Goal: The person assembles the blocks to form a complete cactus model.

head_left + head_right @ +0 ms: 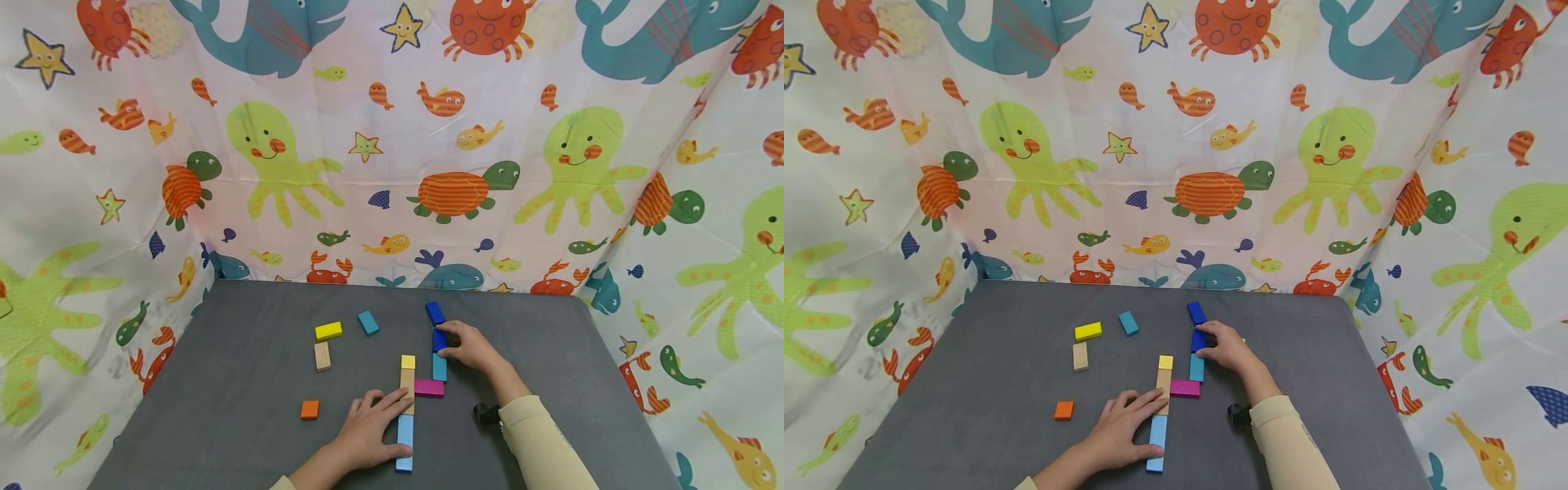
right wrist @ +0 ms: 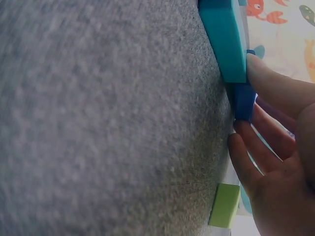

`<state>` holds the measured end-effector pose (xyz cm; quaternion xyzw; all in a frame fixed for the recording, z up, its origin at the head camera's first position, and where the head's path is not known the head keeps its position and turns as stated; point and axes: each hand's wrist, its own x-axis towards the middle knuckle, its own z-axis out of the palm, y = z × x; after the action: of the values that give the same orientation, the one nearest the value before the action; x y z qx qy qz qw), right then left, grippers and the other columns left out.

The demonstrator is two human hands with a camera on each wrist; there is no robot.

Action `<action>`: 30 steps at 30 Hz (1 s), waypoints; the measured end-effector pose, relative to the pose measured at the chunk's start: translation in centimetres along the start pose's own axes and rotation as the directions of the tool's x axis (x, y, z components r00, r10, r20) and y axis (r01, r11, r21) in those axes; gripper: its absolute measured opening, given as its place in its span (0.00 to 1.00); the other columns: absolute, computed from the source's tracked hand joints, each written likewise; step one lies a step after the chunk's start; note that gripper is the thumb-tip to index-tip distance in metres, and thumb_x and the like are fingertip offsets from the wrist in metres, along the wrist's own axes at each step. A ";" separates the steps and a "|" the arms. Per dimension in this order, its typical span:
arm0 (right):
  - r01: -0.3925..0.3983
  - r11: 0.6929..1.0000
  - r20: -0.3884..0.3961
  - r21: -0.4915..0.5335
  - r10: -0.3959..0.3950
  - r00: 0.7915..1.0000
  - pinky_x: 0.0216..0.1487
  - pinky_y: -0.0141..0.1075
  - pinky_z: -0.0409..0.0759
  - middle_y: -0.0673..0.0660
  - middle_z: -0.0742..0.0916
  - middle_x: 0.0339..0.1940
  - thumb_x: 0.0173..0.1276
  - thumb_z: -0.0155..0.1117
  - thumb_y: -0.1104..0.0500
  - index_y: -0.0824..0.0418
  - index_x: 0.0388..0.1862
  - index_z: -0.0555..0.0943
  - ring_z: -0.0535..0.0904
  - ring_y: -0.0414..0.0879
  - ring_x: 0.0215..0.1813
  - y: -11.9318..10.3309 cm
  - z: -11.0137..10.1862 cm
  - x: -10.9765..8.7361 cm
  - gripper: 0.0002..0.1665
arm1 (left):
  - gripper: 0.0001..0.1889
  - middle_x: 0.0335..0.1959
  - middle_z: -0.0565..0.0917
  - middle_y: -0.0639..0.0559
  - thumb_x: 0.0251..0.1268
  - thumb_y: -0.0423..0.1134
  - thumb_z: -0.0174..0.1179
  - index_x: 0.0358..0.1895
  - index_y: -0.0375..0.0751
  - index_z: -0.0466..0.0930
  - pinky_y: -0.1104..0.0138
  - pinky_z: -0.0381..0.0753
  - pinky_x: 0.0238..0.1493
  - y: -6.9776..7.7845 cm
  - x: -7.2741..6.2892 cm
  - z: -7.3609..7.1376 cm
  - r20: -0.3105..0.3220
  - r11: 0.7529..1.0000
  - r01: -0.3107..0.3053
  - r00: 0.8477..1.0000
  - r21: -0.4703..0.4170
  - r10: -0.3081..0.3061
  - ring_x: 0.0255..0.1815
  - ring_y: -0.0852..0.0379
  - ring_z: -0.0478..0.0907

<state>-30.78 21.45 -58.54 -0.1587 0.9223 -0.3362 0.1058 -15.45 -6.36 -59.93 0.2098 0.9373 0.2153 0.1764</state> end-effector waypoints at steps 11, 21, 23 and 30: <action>0.067 0.998 0.001 -0.006 -0.067 0.998 0.69 0.60 0.77 0.68 0.79 0.73 0.70 0.77 0.56 0.61 0.73 0.79 0.76 0.66 0.72 0.3 -0.2 -0.1 0.34 | 0.46 0.84 0.59 0.71 0.59 0.76 0.67 0.81 0.76 0.63 0.44 0.66 0.66 0.2 0.1 -0.1 -0.011 1.000 -0.005 1.000 0.014 0.005 0.74 0.49 0.61; 0.054 0.999 0.003 0.001 -0.054 0.999 0.70 0.61 0.76 0.67 0.78 0.75 0.72 0.75 0.55 0.59 0.74 0.78 0.75 0.67 0.73 0.2 -0.2 -0.2 0.34 | 0.46 0.84 0.59 0.71 0.59 0.75 0.67 0.81 0.75 0.63 0.43 0.66 0.67 0.3 0.0 -0.3 -0.014 1.000 -0.005 1.000 0.017 0.006 0.74 0.48 0.61; 0.048 0.999 -0.002 0.017 -0.048 0.999 0.70 0.61 0.76 0.67 0.78 0.75 0.72 0.75 0.56 0.59 0.74 0.78 0.75 0.67 0.74 0.1 -0.2 -0.2 0.34 | 0.46 0.84 0.60 0.71 0.59 0.75 0.67 0.81 0.74 0.63 0.43 0.66 0.67 0.3 0.0 -0.3 -0.014 1.000 -0.005 1.000 0.014 0.005 0.74 0.48 0.61; 0.066 0.997 -0.065 0.033 -0.064 0.996 0.65 0.58 0.81 0.66 0.79 0.74 0.72 0.75 0.56 0.60 0.74 0.78 0.79 0.65 0.70 -0.3 0.2 -0.8 0.34 | 0.46 0.84 0.59 0.71 0.60 0.75 0.67 0.81 0.74 0.63 0.44 0.66 0.65 0.2 -0.2 -0.3 -0.010 1.000 -0.010 1.000 0.007 0.010 0.73 0.48 0.62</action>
<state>-29.95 21.44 -58.44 -0.1758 0.9134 -0.3607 0.0679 -15.36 -6.43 -59.52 0.2141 0.9378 0.2140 0.1701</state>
